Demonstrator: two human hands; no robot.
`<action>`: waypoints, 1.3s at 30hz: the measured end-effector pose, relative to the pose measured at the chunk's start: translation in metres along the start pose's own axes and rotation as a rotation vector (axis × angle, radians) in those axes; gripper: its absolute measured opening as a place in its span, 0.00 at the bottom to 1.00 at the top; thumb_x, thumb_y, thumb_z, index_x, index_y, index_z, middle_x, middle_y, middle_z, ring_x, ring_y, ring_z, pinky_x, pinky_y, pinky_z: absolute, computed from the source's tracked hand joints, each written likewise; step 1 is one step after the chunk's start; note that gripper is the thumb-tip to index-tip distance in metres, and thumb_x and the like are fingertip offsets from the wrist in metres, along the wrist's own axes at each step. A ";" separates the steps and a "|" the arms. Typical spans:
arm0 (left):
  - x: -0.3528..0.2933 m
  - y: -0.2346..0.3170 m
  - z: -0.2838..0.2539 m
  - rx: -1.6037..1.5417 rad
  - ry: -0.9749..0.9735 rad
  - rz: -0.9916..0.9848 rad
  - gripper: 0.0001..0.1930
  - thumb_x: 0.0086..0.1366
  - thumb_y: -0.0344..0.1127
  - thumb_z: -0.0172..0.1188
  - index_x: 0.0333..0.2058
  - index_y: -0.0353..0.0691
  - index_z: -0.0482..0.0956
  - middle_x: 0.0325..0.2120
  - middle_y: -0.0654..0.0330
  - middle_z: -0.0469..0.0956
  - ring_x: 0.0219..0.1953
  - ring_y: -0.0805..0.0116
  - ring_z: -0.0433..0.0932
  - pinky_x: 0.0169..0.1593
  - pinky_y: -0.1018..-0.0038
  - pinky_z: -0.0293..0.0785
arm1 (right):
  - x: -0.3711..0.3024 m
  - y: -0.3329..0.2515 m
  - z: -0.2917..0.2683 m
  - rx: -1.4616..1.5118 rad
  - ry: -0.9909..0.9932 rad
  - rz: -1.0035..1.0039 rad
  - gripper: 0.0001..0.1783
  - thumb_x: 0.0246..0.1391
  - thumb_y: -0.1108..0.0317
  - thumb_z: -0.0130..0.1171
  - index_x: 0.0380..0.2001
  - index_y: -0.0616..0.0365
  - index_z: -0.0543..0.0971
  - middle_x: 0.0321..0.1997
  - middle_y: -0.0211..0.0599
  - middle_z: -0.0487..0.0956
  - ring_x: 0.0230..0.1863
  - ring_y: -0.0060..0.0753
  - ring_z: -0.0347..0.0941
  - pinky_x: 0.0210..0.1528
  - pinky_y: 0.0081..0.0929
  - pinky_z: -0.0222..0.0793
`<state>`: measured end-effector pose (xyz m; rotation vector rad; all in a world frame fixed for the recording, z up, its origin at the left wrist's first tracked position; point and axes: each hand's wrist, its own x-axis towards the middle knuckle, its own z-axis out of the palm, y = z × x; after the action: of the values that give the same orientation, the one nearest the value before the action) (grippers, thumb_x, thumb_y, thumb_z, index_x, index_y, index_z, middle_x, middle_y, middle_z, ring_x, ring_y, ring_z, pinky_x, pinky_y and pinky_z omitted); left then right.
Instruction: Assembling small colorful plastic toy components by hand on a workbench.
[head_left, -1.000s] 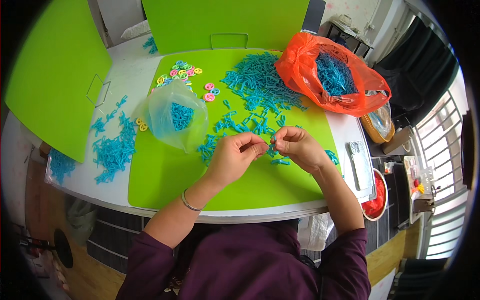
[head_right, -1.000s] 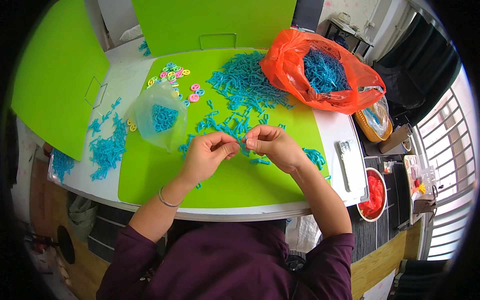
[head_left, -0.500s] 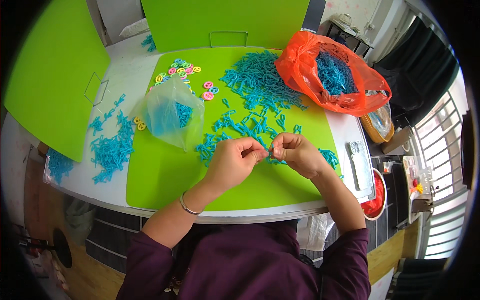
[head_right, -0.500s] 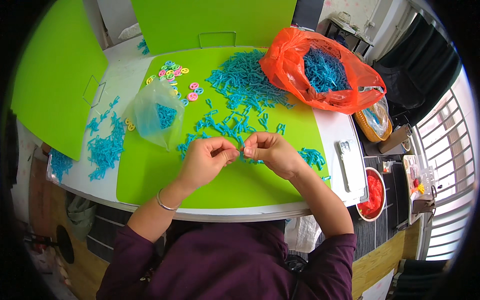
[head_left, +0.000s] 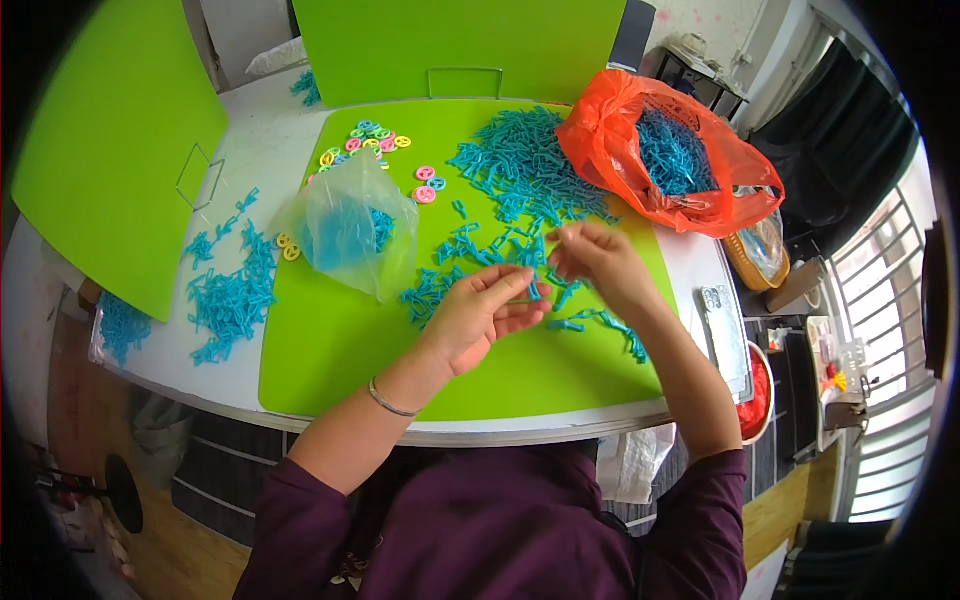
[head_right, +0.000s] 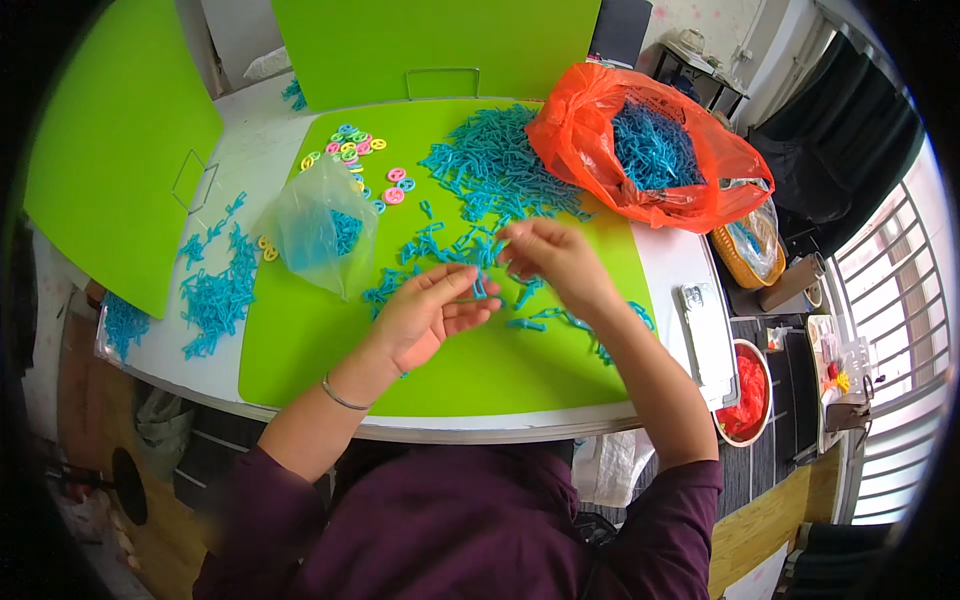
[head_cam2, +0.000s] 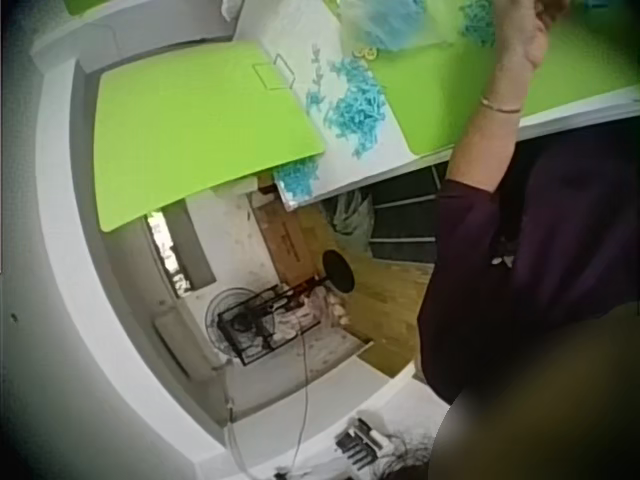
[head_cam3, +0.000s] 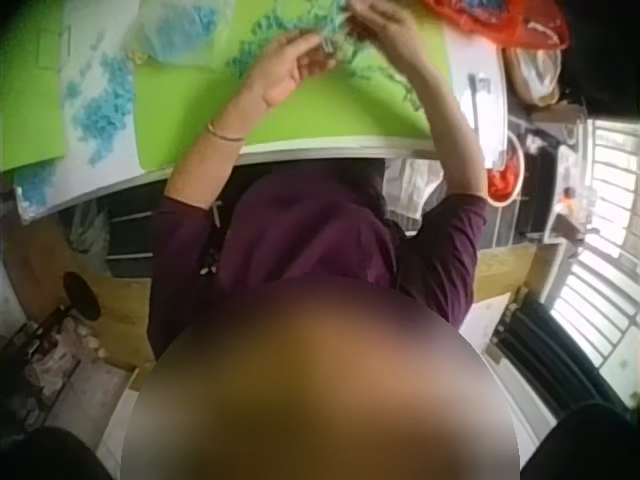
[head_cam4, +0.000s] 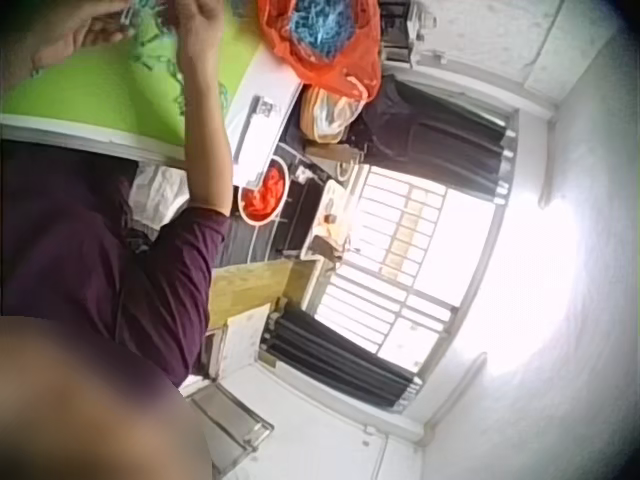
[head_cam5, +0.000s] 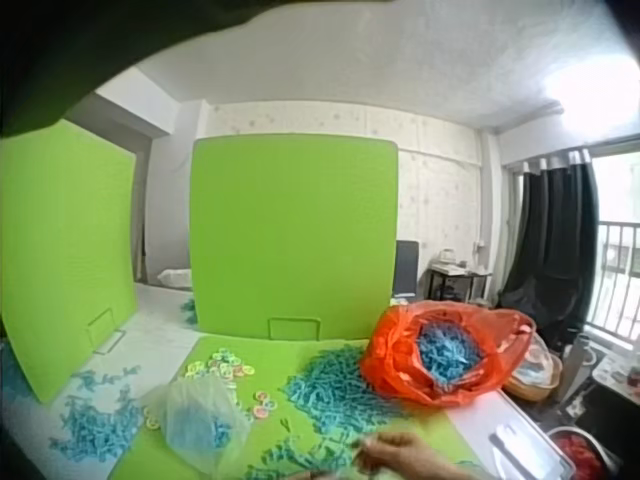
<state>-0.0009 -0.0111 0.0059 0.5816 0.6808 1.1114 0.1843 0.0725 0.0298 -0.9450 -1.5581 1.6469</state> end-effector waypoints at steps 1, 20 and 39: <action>0.000 0.001 -0.002 -0.058 0.004 -0.005 0.10 0.62 0.34 0.56 0.40 0.38 0.75 0.36 0.57 0.77 0.38 0.68 0.78 0.42 0.78 0.76 | 0.013 0.002 -0.013 -0.318 0.137 -0.088 0.11 0.56 0.64 0.53 0.35 0.60 0.76 0.29 0.31 0.76 0.30 0.24 0.72 0.34 0.22 0.68; 0.003 0.006 -0.005 0.217 0.066 0.052 0.10 0.62 0.34 0.56 0.40 0.37 0.77 0.33 0.62 0.78 0.34 0.73 0.77 0.38 0.82 0.76 | -0.023 -0.016 -0.002 0.122 0.100 0.033 0.05 0.54 0.71 0.52 0.32 0.61 0.75 0.26 0.29 0.76 0.28 0.18 0.71 0.28 0.16 0.66; 0.003 -0.001 0.001 0.031 0.010 0.104 0.11 0.65 0.33 0.51 0.43 0.35 0.75 0.39 0.59 0.76 0.39 0.71 0.77 0.48 0.75 0.75 | -0.036 0.014 0.023 0.455 -0.094 0.080 0.06 0.54 0.75 0.53 0.36 0.62 0.75 0.32 0.40 0.79 0.32 0.28 0.76 0.36 0.22 0.73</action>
<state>0.0018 -0.0089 0.0050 0.6447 0.6831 1.2029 0.1832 0.0286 0.0182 -0.6997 -1.1363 2.0126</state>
